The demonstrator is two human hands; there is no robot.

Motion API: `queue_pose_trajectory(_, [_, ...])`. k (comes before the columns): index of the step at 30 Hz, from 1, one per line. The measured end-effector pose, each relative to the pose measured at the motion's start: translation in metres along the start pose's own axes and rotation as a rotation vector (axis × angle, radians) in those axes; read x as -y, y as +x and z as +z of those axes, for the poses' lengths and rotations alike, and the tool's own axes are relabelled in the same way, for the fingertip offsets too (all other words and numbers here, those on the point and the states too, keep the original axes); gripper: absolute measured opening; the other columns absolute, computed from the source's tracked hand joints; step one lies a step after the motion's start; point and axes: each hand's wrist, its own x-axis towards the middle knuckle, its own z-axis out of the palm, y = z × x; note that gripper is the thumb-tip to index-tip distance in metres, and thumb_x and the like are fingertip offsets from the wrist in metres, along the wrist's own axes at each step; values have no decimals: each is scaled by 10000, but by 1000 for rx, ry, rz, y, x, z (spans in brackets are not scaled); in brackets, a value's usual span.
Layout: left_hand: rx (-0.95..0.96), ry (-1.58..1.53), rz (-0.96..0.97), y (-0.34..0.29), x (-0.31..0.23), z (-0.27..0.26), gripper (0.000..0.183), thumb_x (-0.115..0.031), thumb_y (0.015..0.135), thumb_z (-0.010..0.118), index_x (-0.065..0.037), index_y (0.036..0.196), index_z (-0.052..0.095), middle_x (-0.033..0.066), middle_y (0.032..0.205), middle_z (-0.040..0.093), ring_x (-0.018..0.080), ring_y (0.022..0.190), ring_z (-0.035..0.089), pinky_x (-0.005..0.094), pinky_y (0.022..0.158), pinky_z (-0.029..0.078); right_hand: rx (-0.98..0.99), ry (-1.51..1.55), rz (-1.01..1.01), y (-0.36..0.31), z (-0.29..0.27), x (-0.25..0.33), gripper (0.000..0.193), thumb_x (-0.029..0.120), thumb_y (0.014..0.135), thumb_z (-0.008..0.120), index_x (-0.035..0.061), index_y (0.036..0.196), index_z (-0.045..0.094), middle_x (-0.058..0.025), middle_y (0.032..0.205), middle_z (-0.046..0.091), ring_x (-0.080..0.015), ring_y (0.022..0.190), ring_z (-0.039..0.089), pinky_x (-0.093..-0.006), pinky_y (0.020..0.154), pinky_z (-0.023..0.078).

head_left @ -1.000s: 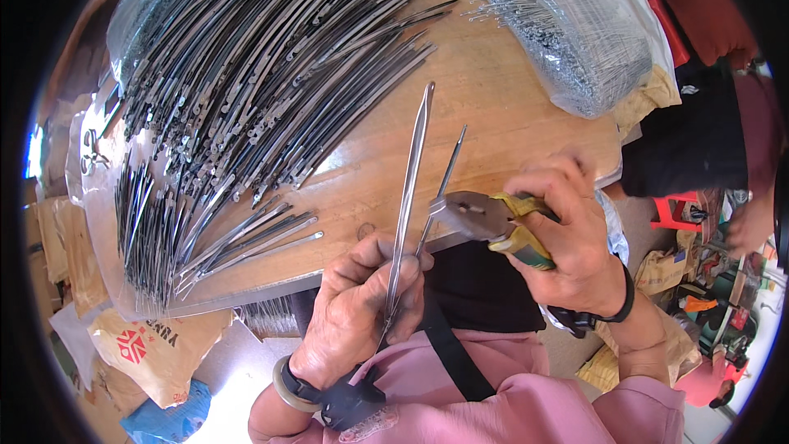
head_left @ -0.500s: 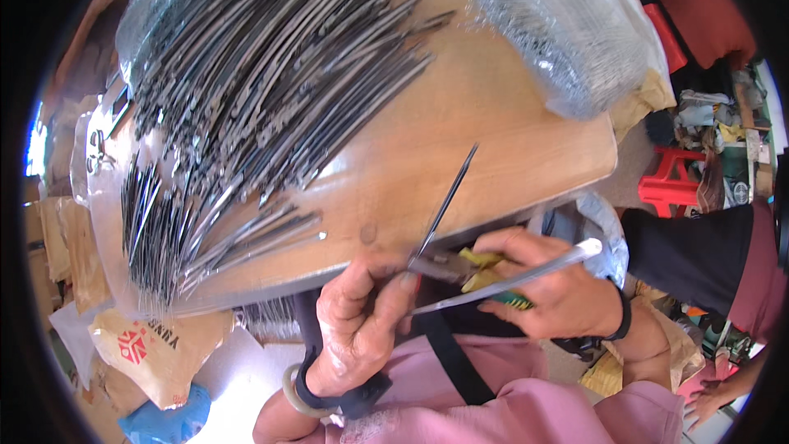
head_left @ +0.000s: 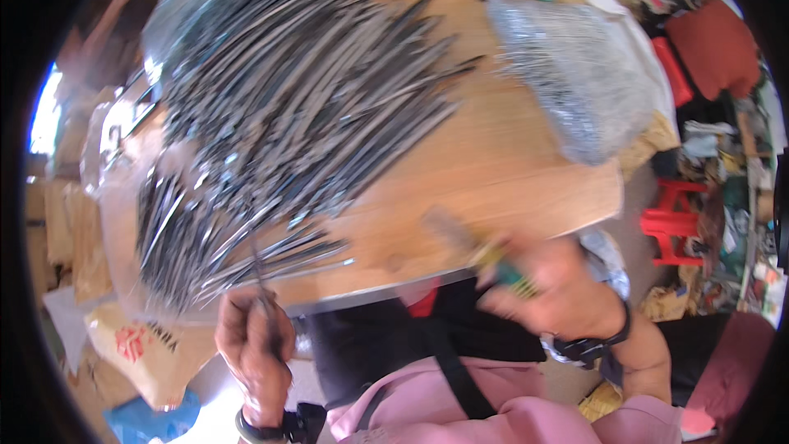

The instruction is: The person uses pliers to trim the ends of thin metal rods while holding them by hand, then gathers a bundle of the rods and places it into a cardboard box on the floor.

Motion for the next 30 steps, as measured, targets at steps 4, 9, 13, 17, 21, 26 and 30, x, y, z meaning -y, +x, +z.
queue_pose_trajectory(4, [-286, 198, 257, 30, -14, -50, 74, -109, 985, 522, -45, 961, 548, -18, 616, 469, 38, 434, 356, 187, 392, 252, -318, -96, 121, 20, -8, -16, 219, 159, 820, 702, -31, 893, 622, -158, 833, 582, -341, 695, 593, -417, 630, 459])
queue_pose_trajectory(9, [-387, 202, 288, 45, -30, -90, 175, -164, 977, 569, -21, 1075, 588, -28, 727, 509, 19, 502, 364, 171, 431, 255, -248, -650, 43, 36, -3, -23, 338, 191, 726, 780, -43, 914, 623, -161, 973, 586, -350, 777, 576, -415, 695, 472])
queue_pose_trajectory(13, [-356, 391, 391, 27, -19, -107, 299, -34, 886, 666, 1, 1170, 579, -44, 732, 486, 15, 559, 383, 165, 485, 285, -358, -405, -20, 37, -14, 13, 451, 171, 611, 805, -32, 978, 636, -148, 1003, 587, -297, 895, 573, -364, 832, 462])
queue_pose_trajectory(17, [-350, 634, 466, 19, 5, -109, 323, 70, 781, 700, 20, 1089, 617, -39, 728, 463, 34, 589, 385, 184, 519, 302, -593, 192, -298, 36, -32, 79, 420, 84, 682, 719, -39, 1059, 579, -106, 1023, 565, -196, 936, 540, -339, 867, 444])
queue_pose_trajectory(21, [-262, 982, 597, 10, 8, -106, 284, 114, 704, 647, 22, 974, 643, 25, 723, 476, 92, 575, 409, 224, 532, 328, -541, 53, -375, 28, -41, 81, 422, 87, 685, 723, -35, 1062, 578, -106, 1017, 566, -200, 928, 541, -342, 859, 444])
queue_pose_trajectory(26, [-234, 947, 595, 17, 14, -103, 220, 87, 747, 635, 18, 956, 630, 68, 751, 500, 134, 619, 478, 244, 565, 382, -548, -15, -355, 31, -49, 73, 424, 90, 688, 729, -31, 1066, 577, -105, 1009, 568, -205, 918, 543, -345, 849, 445])
queue_pose_trajectory(30, [-265, 991, 521, 6, 8, -105, 103, 25, 839, 682, 23, 922, 622, 50, 761, 558, 128, 693, 522, 237, 643, 425, -522, 16, -360, 31, -41, 68, 426, 93, 691, 733, -27, 1069, 576, -105, 1003, 569, -209, 910, 545, -348, 841, 445])
